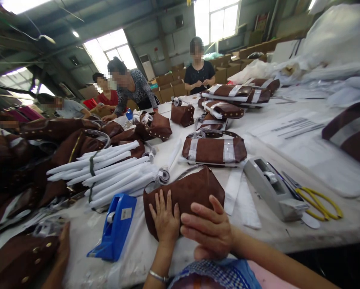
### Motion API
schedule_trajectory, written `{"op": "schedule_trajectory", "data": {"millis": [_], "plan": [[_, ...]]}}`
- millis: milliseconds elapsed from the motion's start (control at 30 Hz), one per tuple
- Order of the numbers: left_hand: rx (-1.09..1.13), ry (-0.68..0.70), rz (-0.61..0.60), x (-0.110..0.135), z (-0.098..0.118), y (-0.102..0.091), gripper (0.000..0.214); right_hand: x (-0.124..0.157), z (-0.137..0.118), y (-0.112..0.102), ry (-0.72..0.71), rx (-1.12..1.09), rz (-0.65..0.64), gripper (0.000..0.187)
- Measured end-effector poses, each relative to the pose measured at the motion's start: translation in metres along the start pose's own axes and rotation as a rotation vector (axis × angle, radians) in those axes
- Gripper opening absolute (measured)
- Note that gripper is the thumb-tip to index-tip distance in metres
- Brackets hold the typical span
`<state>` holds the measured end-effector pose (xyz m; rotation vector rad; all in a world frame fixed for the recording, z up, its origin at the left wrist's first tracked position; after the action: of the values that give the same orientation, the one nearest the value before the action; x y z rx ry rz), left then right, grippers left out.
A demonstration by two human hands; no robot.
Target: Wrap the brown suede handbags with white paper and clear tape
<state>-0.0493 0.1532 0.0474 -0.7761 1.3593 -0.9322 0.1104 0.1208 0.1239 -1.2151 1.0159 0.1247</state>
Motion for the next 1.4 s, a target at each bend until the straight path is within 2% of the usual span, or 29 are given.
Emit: {"op": "schedule_trajectory", "data": {"millis": [67, 133, 200, 267, 400, 633, 733, 833, 900, 967, 1033, 1100, 1167, 1200, 1267, 1333, 1400], "plan": [[0.014, -0.007, 0.020, 0.000, 0.001, -0.001, 0.060, 0.013, 0.010, 0.022, 0.019, 0.030, -0.047, 0.069], [0.029, 0.002, 0.035, 0.000, 0.004, -0.002, 0.059, 0.025, 0.031, 0.049, 0.154, 0.059, -0.172, 0.075], [0.039, 0.010, 0.037, -0.001, 0.005, -0.001, 0.058, 0.027, 0.042, 0.062, 0.240, 0.063, -0.256, 0.079], [0.041, 0.011, 0.031, -0.001, 0.005, 0.001, 0.058, 0.020, 0.041, 0.055, 0.272, 0.056, -0.250, 0.082], [0.055, 0.005, 0.030, 0.000, 0.003, 0.003, 0.058, 0.007, 0.031, 0.040, 0.247, 0.045, -0.222, 0.088], [0.081, 0.063, 0.071, 0.002, 0.008, -0.007, 0.057, 0.036, 0.050, 0.081, 0.265, 0.043, -0.319, 0.078], [0.121, 0.211, 0.053, 0.011, 0.024, -0.012, 0.059, 0.040, 0.051, 0.083, 0.255, 0.024, -0.309, 0.077], [0.117, 0.392, -0.033, 0.025, 0.045, -0.006, 0.059, 0.039, 0.049, 0.080, 0.240, -0.011, -0.309, 0.074], [0.084, 0.410, -0.059, 0.031, 0.049, -0.001, 0.060, 0.032, 0.048, 0.073, 0.237, -0.046, -0.334, 0.069], [0.064, 0.397, -0.069, 0.032, 0.049, 0.004, 0.061, 0.017, 0.047, 0.056, 0.242, -0.083, -0.334, 0.063], [0.063, 0.385, -0.080, 0.032, 0.048, 0.007, 0.063, -0.005, 0.046, 0.025, 0.268, -0.091, -0.241, 0.061], [0.074, 0.370, -0.081, 0.031, 0.046, 0.007, 0.064, -0.023, 0.045, -0.009, 0.292, -0.054, -0.069, 0.063], [0.086, 0.362, -0.080, 0.031, 0.046, 0.007, 0.065, -0.028, 0.042, -0.022, 0.262, -0.011, 0.022, 0.065], [0.091, 0.366, -0.079, 0.032, 0.046, 0.007, 0.065, -0.026, 0.041, -0.017, 0.236, 0.007, 0.016, 0.067], [0.098, 0.373, -0.068, 0.033, 0.047, 0.007, 0.065, -0.012, 0.044, 0.013, 0.212, 0.035, -0.092, 0.071], [0.104, 0.384, -0.060, 0.033, 0.048, 0.007, 0.064, 0.008, 0.053, 0.049, 0.245, 0.050, -0.243, 0.071], [0.113, 0.386, -0.047, 0.033, 0.048, 0.007, 0.065, 0.025, 0.061, 0.072, 0.282, 0.034, -0.334, 0.067]]}}
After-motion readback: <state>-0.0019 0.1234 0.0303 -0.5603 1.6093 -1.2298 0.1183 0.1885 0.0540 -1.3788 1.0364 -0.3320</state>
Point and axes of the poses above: each hand's wrist, its own x-axis away from the middle knuckle, its own y-axis out of the palm, z = x × y, the point moved 8 cm from there along -x, towards the middle knuckle, and after that the axes turned 4 degrees about -z, right-handed, at the moved point
